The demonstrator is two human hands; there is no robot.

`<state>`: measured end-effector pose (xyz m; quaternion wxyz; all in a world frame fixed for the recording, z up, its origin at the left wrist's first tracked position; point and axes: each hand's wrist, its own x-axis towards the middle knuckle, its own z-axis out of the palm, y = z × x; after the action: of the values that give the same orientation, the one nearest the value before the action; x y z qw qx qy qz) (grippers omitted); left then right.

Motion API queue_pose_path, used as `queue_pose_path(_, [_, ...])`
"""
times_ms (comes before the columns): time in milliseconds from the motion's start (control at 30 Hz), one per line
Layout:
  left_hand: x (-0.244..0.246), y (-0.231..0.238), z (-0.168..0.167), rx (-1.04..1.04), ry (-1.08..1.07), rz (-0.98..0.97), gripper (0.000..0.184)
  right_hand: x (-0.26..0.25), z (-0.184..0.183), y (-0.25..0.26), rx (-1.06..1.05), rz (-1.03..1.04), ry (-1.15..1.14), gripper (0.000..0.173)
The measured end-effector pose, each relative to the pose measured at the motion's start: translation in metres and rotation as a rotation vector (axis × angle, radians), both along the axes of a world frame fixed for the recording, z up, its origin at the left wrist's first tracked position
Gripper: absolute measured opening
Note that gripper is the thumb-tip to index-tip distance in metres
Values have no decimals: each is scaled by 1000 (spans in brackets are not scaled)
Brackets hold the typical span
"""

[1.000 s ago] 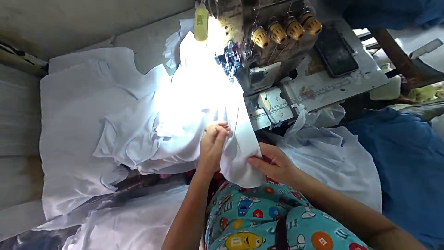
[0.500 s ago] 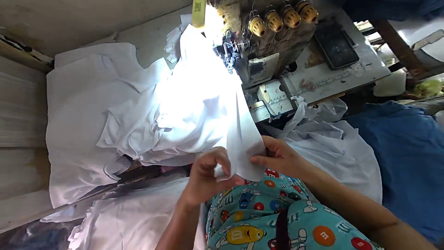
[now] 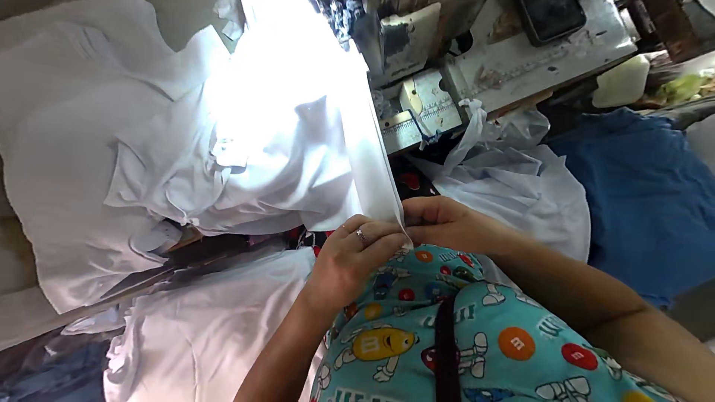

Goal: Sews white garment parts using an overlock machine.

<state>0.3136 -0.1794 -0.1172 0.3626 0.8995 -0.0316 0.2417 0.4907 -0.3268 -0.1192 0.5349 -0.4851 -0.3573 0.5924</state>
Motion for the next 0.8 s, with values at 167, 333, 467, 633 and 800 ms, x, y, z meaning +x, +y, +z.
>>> queue_pose_path(167, [-9,-1,3,86,20,-5,14,-4,1,-4,-19,-15,-13,14])
queue_pose_path(333, [-11,-1,-6,276,-16,39,16,-4,-1,-6,-73,-21,94,16])
queue_pose_path(467, [-4,-3,-17,52,-130,141,10,5,-6,5,2,1,203,15])
queue_pose_path(633, [26,2,16,-250,-316,11,22,31,5,73,138,-143,112,63])
queue_pose_path(800, [38,5,-9,20,-137,-143,15,49,3,130,99,-476,94,23])
